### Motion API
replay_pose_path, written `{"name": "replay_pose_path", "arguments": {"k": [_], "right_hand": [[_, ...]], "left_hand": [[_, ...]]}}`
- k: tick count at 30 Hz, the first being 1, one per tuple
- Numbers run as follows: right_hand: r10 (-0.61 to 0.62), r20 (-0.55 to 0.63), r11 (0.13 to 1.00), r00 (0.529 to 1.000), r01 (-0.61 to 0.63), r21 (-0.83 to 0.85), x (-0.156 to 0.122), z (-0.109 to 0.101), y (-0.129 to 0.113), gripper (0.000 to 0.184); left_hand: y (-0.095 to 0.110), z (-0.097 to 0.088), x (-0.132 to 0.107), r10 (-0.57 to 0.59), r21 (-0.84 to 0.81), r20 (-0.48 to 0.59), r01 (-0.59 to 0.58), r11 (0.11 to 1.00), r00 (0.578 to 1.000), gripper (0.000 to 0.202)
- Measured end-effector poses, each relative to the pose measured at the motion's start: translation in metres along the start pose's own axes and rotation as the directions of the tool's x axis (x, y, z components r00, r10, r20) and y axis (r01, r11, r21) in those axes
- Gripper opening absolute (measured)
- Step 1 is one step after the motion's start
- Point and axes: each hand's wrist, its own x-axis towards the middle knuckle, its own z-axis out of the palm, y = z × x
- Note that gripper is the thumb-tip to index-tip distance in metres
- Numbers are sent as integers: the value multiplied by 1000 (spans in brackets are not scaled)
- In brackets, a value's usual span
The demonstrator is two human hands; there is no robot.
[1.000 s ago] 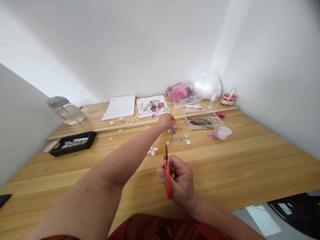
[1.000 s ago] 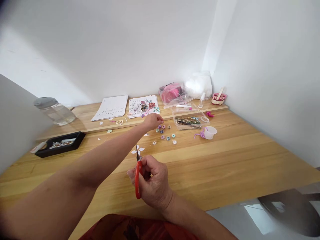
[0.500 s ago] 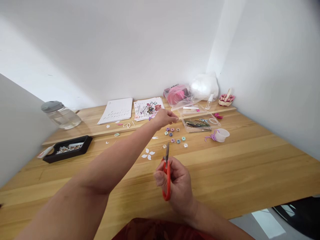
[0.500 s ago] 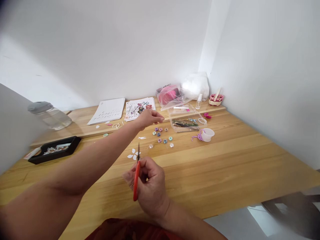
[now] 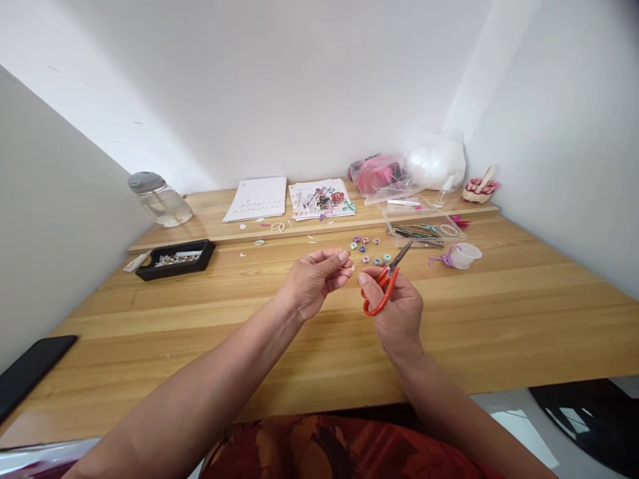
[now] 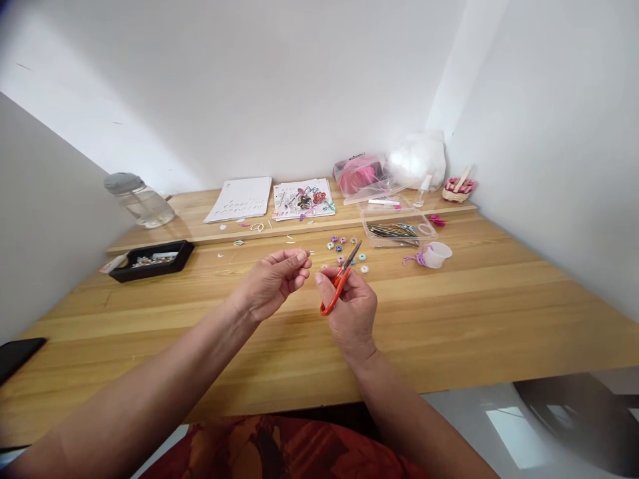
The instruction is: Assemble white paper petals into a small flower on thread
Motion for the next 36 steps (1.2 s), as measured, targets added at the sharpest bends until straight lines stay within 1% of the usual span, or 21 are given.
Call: {"name": "replay_pose_path", "arguments": {"k": [4,9,15,20,23,25,31,36], "right_hand": [[-70,56,997,996,72,-32,-5,-1,2,21],[-55,77,997,996,59,-50,-7,-2,4,21],[-8,131,1000,991,11,-19,-5,-6,6,26],[26,166,1000,986,-26,-5,-2,-8,12,24],[54,192,998,980,-46,-44,0,-10,13,25],[60,217,995,974,-42,-87,0,-11,13,25],[86,253,989,964,-51,-142,-1,-10,10,27],[92,285,985,954,-46,-165,-2,-7,4,27]], "left_hand": [[-11,-6,-14,-1,-91,-41,-2,996,999,15],[-19,-10,-21,1,-133,-53,-8,991,999,13],[-22,-15,-23,-16,-136,45,22,991,999,9],[-21,-20,-22,-77,-165,132,99,981,988,10],[-23,-27,-21,-129,-112,176,150,982,976,16],[-26,-31,-19,-145,-71,192,161,984,971,17],[-38,-37,-15,-95,-41,196,105,994,976,21],[-41,-38,-16,-52,-7,208,55,998,977,24]]}}
